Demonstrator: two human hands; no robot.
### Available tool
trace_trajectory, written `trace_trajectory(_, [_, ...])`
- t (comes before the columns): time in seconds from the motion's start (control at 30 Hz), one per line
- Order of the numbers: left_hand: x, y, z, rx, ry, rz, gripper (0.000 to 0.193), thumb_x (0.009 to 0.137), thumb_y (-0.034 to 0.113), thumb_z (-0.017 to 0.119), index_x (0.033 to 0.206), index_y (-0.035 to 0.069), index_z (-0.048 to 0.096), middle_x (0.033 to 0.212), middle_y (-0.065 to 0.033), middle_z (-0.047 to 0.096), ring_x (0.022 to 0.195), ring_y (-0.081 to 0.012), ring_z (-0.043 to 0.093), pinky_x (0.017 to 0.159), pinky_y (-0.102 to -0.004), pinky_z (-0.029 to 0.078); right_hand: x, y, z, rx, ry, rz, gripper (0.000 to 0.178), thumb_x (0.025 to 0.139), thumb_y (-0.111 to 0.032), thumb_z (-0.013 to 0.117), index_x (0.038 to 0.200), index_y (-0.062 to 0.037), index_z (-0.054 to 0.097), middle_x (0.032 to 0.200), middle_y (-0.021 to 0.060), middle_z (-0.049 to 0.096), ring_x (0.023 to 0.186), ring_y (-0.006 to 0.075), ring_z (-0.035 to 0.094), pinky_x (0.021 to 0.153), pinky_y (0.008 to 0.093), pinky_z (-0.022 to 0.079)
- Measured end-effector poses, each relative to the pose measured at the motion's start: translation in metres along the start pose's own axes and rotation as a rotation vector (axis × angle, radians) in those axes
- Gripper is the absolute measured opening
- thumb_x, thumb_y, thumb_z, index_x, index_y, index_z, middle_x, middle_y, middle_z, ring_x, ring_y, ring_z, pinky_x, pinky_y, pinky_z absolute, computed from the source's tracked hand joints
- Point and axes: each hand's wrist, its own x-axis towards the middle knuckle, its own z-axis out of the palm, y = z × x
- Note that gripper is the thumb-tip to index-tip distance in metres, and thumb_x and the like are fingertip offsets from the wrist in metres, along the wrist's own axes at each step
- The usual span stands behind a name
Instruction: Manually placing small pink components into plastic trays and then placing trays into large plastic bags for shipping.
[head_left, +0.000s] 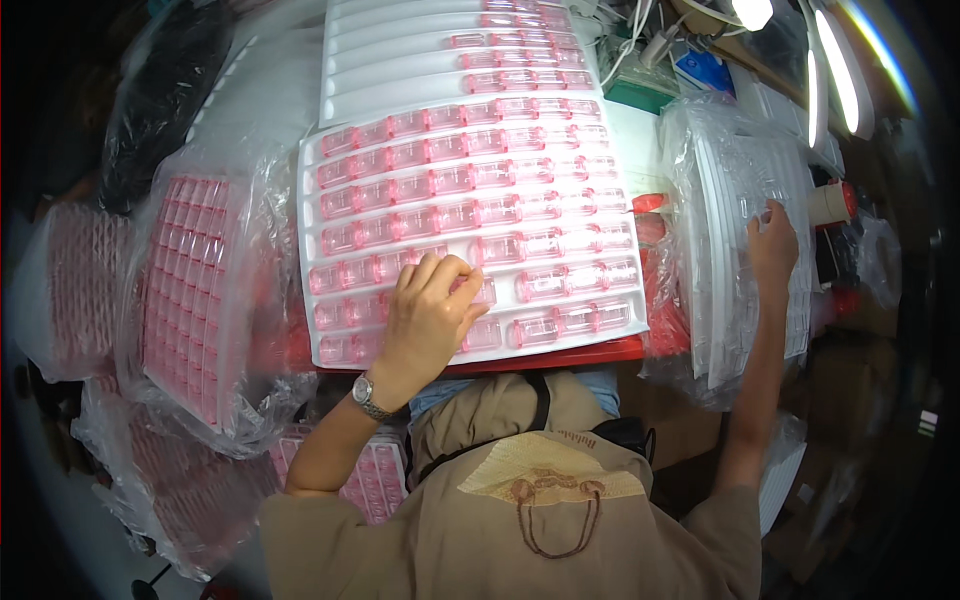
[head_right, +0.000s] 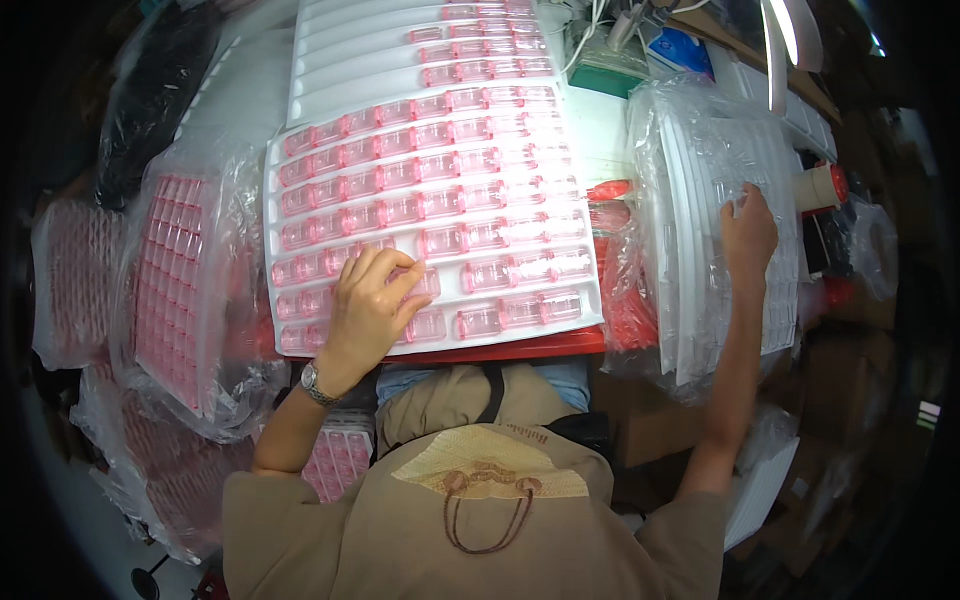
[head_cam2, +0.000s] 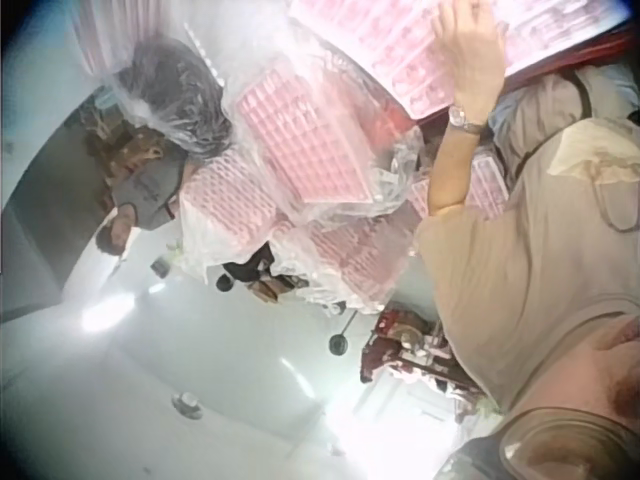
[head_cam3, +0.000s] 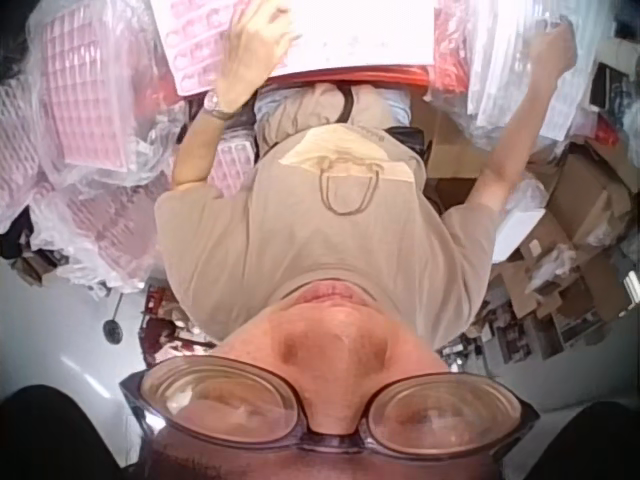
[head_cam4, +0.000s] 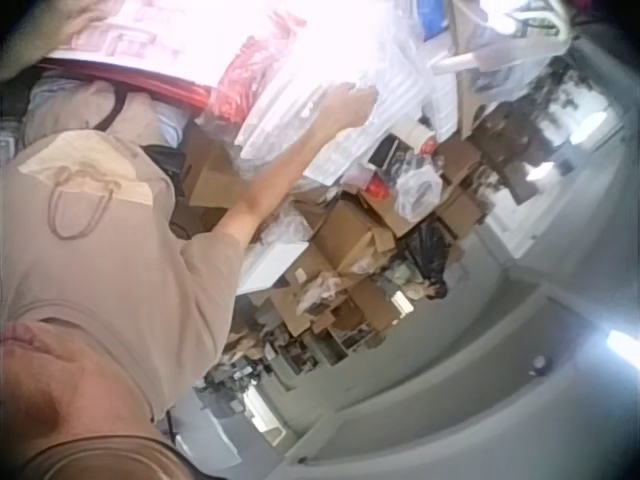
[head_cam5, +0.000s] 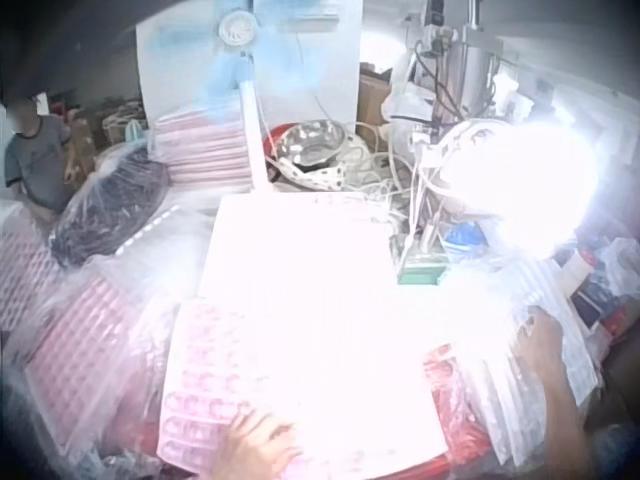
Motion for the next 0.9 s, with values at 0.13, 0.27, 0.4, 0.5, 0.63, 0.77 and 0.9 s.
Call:
trace_trajectory(0.13, [0.003, 0.005, -0.002, 0.014, 0.029, -0.007, 0.035, 0.066, 0.012, 0.075, 0.098, 0.003, 0.063, 0.091, -0.0066, 0.057, 0.085, -0.0224, 0.054, 0.075, -0.0333, 0.042, 0.005, -0.03, -0.032, 0.473, -0.063, 0.174, 0.043, 0.083, -0.016, 0.055, 0.123, -0.0051, 0.048, 0.087, 0.0101, 0.059, 0.078, 0.0223, 0.06, 0.072, 0.0336, 0.048])
trace_trajectory(0.27, [0.006, 0.009, 0.001, -0.543, 0.194, -0.137, 0.031, 0.071, 0.009, 0.073, 0.099, 0.003, 0.061, 0.094, -0.007, 0.058, 0.086, -0.02, 0.057, 0.072, -0.0304, 0.045, -0.025, -0.11, -0.053, 2.135, -0.731, 0.428, 0.035, 0.087, -0.014, 0.051, 0.121, -0.0053, 0.048, 0.094, 0.0077, 0.057, 0.068, 0.0121, 0.053, 0.059, 0.0204, 0.042])
trace_trajectory(0.4, [0.012, 0.015, 0.003, -0.714, 0.178, -0.146, 0.03, 0.074, 0.011, 0.074, 0.1, 0.005, 0.06, 0.094, -0.007, 0.059, 0.083, -0.0176, 0.058, 0.07, -0.0289, 0.046, -0.065, -0.186, -0.064, 1.887, -0.871, 0.154, 0.017, 0.085, -0.005, 0.058, 0.101, -0.0019, 0.056, 0.082, 0.0045, 0.061, 0.055, 0.0066, 0.052, 0.049, 0.0199, 0.042])
trace_trajectory(0.5, [0.014, 0.019, 0.002, -0.733, 0.22, -0.168, 0.032, 0.071, 0.005, 0.074, 0.1, 0.003, 0.06, 0.093, -0.006, 0.059, 0.082, -0.0148, 0.056, 0.073, -0.027, 0.045, -0.084, -0.217, -0.086, 1.869, -0.922, 0.045, 0.02, 0.081, -0.001, 0.066, 0.098, 0.0007, 0.058, 0.082, 0.0055, 0.063, 0.052, 0.0013, 0.051, 0.042, 0.0164, 0.037])
trace_trajectory(0.63, [0.015, 0.025, 0.009, -0.74, 0.273, -0.171, 0.032, 0.07, 0.004, 0.075, 0.098, 0.002, 0.06, 0.093, -0.006, 0.059, 0.08, -0.0147, 0.056, 0.071, -0.0269, 0.046, -0.108, -0.24, -0.068, 1.492, -0.205, -0.221, 0.009, 0.078, -0.005, 0.07, 0.086, -0.0009, 0.066, 0.068, 0.0001, 0.065, 0.046, -0.002, 0.041, 0.039, 0.0176, 0.028])
trace_trajectory(0.77, [0.014, 0.021, 0.015, -0.64, 0.39, -0.203, 0.031, 0.07, 0.003, 0.075, 0.097, 0.001, 0.059, 0.09, -0.0073, 0.058, 0.078, -0.0163, 0.056, 0.069, -0.0277, 0.046, -0.123, -0.231, -0.086, 1.006, -0.25, -0.594, 0.038, 0.086, -0.007, 0.059, 0.123, -0.0042, 0.055, 0.058, 0.0054, 0.06, 0.043, 0.0067, 0.047, 0.042, 0.0245, 0.036])
trace_trajectory(0.9, [0.002, 0.013, 0.01, -0.684, 0.215, -0.152, 0.03, 0.071, 0.004, 0.074, 0.097, 0.001, 0.059, 0.088, -0.0081, 0.057, 0.076, -0.0175, 0.057, 0.068, -0.028, 0.046, -0.105, -0.204, -0.103, 1.194, -0.995, -0.599, 0.053, 0.088, -0.002, 0.05, 0.139, -0.0056, 0.035, 0.064, 0.006, 0.06, 0.054, 0.0101, 0.053, 0.055, 0.0259, 0.044])
